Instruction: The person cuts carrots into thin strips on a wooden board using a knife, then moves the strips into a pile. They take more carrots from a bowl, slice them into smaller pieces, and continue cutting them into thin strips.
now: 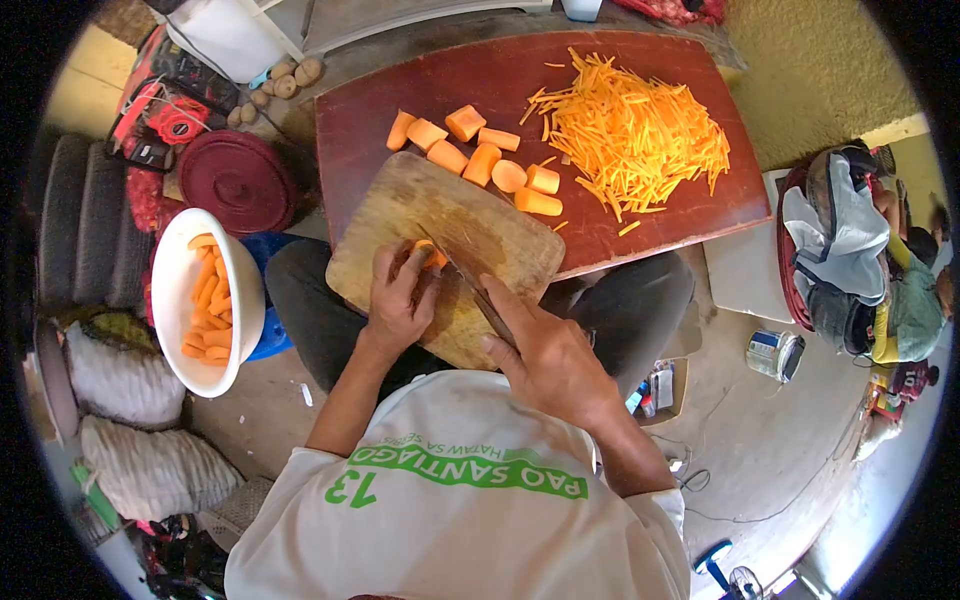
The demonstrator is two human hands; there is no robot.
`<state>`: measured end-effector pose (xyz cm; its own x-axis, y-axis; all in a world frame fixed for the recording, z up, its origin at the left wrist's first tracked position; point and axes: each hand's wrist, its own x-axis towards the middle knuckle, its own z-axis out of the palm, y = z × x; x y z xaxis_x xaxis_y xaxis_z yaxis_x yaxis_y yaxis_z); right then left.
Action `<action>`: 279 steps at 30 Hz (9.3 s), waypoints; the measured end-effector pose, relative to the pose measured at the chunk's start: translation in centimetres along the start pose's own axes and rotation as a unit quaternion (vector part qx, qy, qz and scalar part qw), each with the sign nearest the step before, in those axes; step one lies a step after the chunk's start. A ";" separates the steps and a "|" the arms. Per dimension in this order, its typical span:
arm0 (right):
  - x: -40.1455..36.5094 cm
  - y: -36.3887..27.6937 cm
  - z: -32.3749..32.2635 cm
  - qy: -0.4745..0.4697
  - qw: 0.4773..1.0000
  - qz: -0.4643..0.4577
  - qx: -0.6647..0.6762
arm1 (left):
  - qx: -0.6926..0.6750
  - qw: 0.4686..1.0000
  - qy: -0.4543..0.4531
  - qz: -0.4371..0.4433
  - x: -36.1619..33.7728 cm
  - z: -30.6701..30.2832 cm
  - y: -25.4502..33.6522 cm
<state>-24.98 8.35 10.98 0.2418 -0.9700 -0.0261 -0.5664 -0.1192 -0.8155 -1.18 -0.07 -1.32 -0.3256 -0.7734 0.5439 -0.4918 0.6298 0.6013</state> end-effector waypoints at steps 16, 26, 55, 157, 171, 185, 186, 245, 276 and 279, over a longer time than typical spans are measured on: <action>0.2 -1.6 -1.6 -0.033 0.999 0.011 -0.006 | 0.000 1.000 -0.027 0.013 -0.9 0.2 -1.1; 0.5 -4.3 -2.3 -0.137 0.979 0.096 -0.114 | 0.009 0.998 -0.040 0.040 -1.3 0.2 -1.7; 2.0 -0.7 -1.0 -0.068 0.997 0.014 -0.036 | -0.008 1.000 0.014 0.005 -0.5 0.5 -0.8; 1.3 -3.7 -2.0 -0.106 0.993 0.046 -0.039 | -0.018 0.999 0.016 0.026 -0.7 -0.3 -1.2; 2.3 -1.8 -1.4 -0.123 0.990 0.066 -0.039 | -0.008 0.999 0.000 0.051 -1.0 -0.2 -1.8; 2.5 2.3 0.3 -0.056 0.996 0.051 0.039 | -0.043 0.997 0.063 0.006 -0.7 0.4 -0.8; 2.3 1.8 -0.1 -0.067 0.996 0.049 0.038 | -0.038 0.997 0.062 0.016 -0.6 0.2 -0.9; 2.0 1.7 1.6 -0.099 0.988 0.105 -0.051 | -0.031 0.995 0.084 0.044 -1.0 0.3 -1.5; 1.9 -2.7 0.3 -0.074 0.994 0.078 -0.033 | 0.017 0.996 0.073 0.057 -1.2 -0.2 -1.6; 1.8 -3.2 0.5 -0.081 0.993 0.078 -0.046 | 0.026 0.996 0.069 0.060 -1.3 -0.3 -1.4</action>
<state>-22.31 7.12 13.25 0.2644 -0.9321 -0.2476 -0.6753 0.0043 -0.7375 0.21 0.04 -2.70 -0.2720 -0.6741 0.6867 -0.4980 0.7093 0.4989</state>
